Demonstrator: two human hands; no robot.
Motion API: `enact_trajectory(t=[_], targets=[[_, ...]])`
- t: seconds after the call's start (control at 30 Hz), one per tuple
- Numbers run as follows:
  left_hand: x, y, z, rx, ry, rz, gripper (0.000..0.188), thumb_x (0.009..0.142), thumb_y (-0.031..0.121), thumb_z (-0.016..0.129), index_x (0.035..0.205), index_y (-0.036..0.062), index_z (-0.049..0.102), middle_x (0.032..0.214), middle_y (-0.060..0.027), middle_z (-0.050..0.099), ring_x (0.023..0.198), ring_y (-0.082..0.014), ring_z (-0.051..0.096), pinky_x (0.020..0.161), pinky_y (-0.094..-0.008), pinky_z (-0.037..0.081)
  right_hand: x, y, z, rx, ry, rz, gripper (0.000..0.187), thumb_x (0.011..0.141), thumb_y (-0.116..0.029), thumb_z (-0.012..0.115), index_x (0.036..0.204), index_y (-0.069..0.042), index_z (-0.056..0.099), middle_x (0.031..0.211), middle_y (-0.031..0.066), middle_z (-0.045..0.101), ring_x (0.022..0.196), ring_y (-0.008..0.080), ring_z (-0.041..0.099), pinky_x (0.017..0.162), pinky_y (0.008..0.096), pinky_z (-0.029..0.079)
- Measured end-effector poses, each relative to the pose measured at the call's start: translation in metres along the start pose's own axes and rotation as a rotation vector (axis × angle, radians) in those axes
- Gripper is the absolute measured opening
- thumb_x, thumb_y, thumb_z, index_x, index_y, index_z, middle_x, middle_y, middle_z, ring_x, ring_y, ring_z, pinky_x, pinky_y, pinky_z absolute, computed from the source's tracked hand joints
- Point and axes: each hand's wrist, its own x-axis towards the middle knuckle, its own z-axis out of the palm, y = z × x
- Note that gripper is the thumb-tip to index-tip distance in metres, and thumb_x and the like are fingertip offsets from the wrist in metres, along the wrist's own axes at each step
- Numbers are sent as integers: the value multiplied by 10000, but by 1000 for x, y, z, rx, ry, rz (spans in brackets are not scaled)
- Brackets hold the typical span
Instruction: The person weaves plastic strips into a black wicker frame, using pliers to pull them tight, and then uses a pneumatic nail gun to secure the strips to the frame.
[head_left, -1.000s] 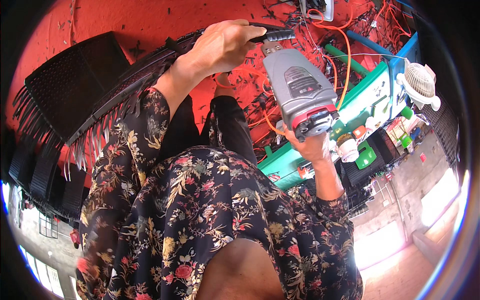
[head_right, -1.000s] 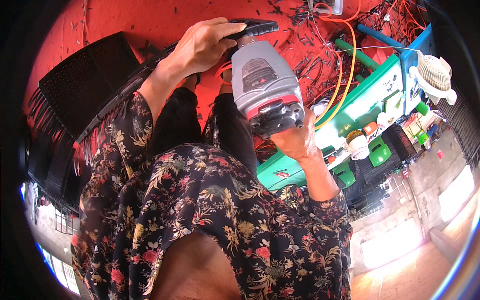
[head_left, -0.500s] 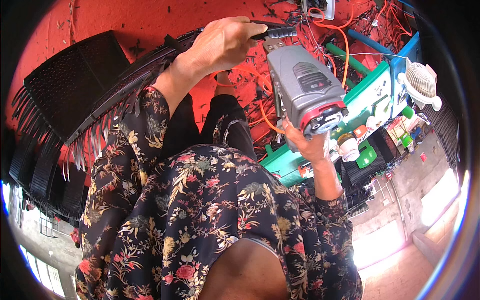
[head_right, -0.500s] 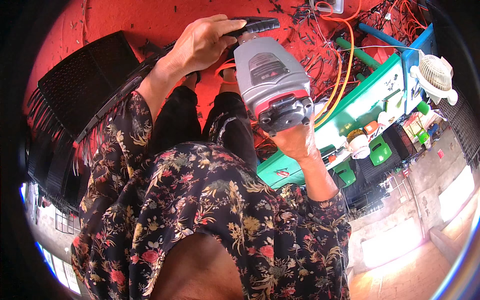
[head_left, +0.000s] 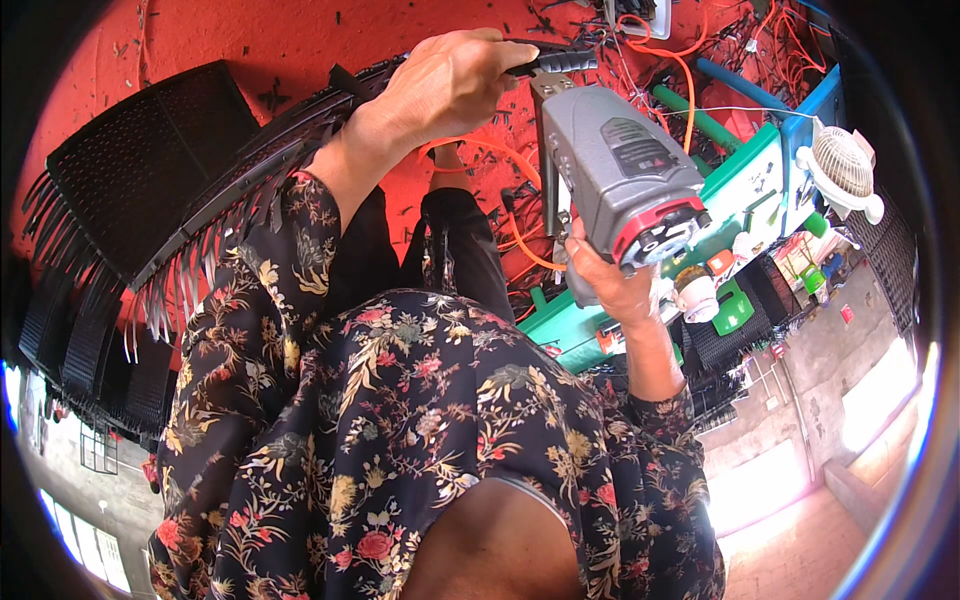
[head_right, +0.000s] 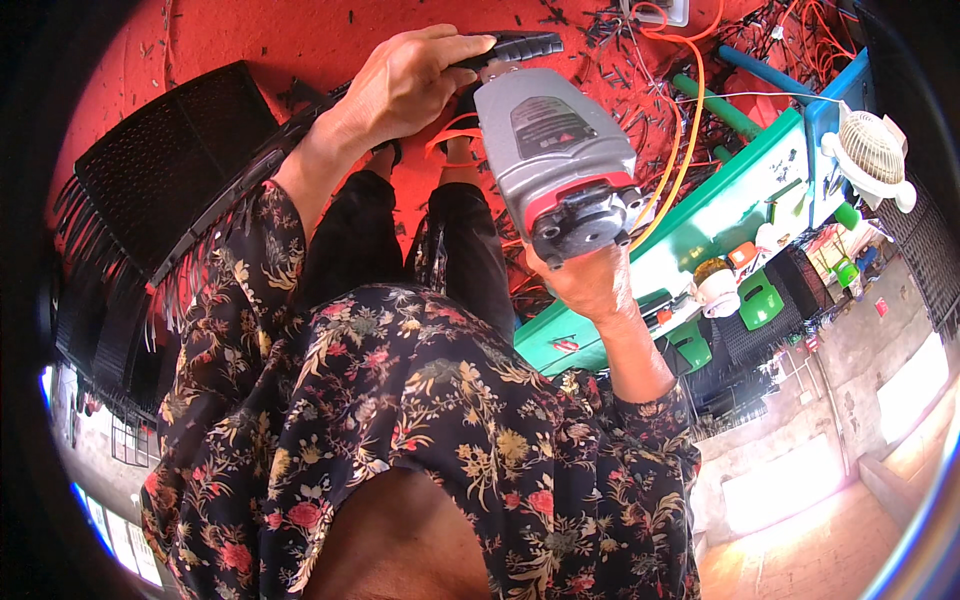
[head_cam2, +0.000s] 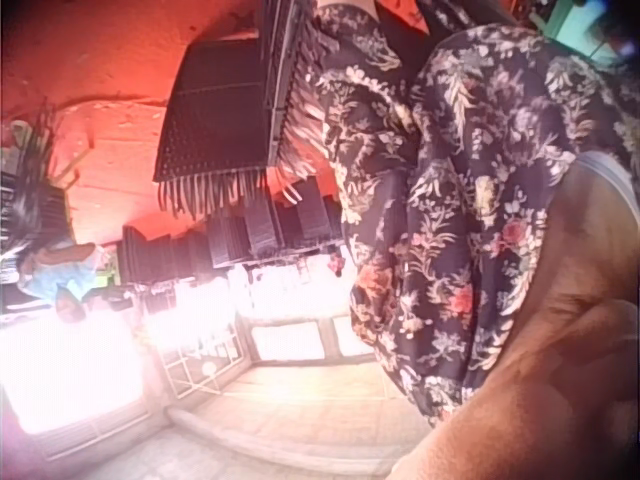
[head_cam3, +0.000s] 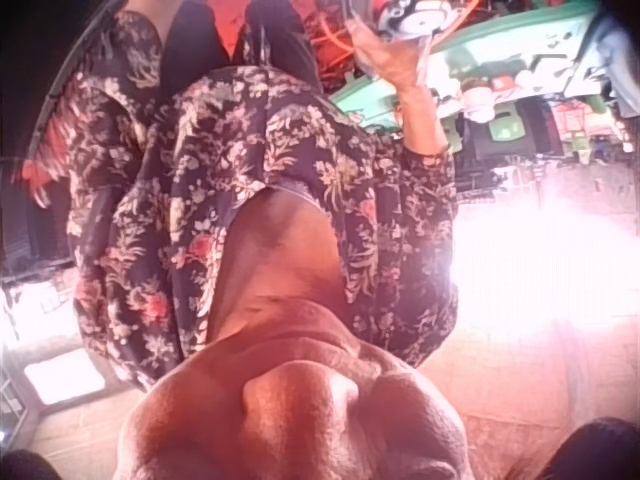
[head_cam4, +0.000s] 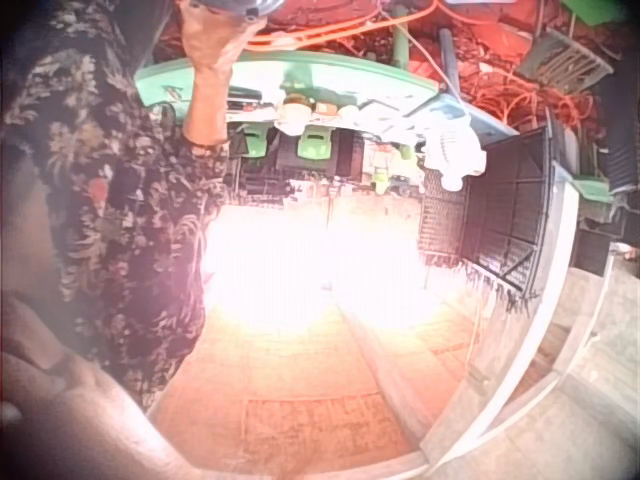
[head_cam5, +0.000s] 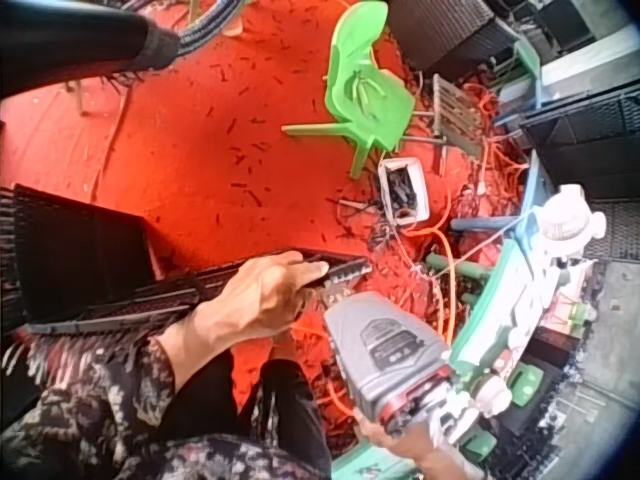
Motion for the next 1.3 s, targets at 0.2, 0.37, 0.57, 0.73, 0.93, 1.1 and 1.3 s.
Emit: enact_trajectory(t=[0.2, 0.37, 0.57, 0.73, 0.93, 1.1, 1.3], targets=[[2, 1, 2, -12, 9, 13, 329, 773, 25, 622, 1102, 47, 611, 872, -137, 601, 825, -344, 589, 711, -398, 489, 13, -15, -4, -98, 44, -97, 310, 746, -135, 742, 986, 7, 607, 899, 86, 637, 787, 204, 621, 725, 332, 489], [2, -2, 2, -27, 15, 9, 332, 776, 28, 629, 1106, 52, 614, 891, -136, 608, 842, -344, 593, 719, -396, 493, 12, -16, -9, -417, 17, -240, 285, 733, -150, 757, 933, -3, 617, 813, 74, 630, 720, 219, 609, 676, 344, 483], [-2, 1, 2, -42, -19, -51, 332, 781, 29, 637, 1111, 53, 613, 907, -130, 614, 851, -341, 597, 719, -390, 497, 12, -19, -11, -410, 19, -197, 338, 718, -135, 766, 971, 7, 593, 847, 85, 602, 737, 218, 582, 681, 342, 474], [-2, 6, -3, -37, -22, -39, 334, 779, 27, 636, 1111, 54, 612, 905, -130, 612, 842, -342, 596, 711, -394, 496, 9, -22, -14, -350, 2, -163, 330, 730, -93, 748, 999, 14, 591, 887, 83, 613, 776, 196, 595, 706, 334, 483], [-2, 5, -2, -18, -28, -34, 333, 782, 34, 628, 1114, 55, 611, 898, -132, 608, 836, -344, 593, 709, -400, 493, 9, -20, -11, 91, -19, 152, 216, 758, -12, 671, 958, 5, 592, 844, 43, 598, 753, 129, 571, 680, 276, 461], [-2, 6, -2, -14, -18, -22, 335, 789, 34, 617, 1123, 58, 606, 889, -131, 602, 830, -343, 591, 708, -401, 492, 17, -30, -13, 332, 53, 309, 61, 775, -28, 629, 820, -25, 587, 722, -9, 543, 634, 83, 491, 590, 237, 393], [-1, 4, -2, 9, -16, -12, 331, 794, 44, 614, 1125, 57, 605, 891, -128, 601, 828, -340, 592, 707, -399, 493, 11, -22, -7, 164, 49, 210, 130, 767, -71, 667, 868, -31, 595, 764, 12, 574, 663, 126, 534, 611, 276, 432]])
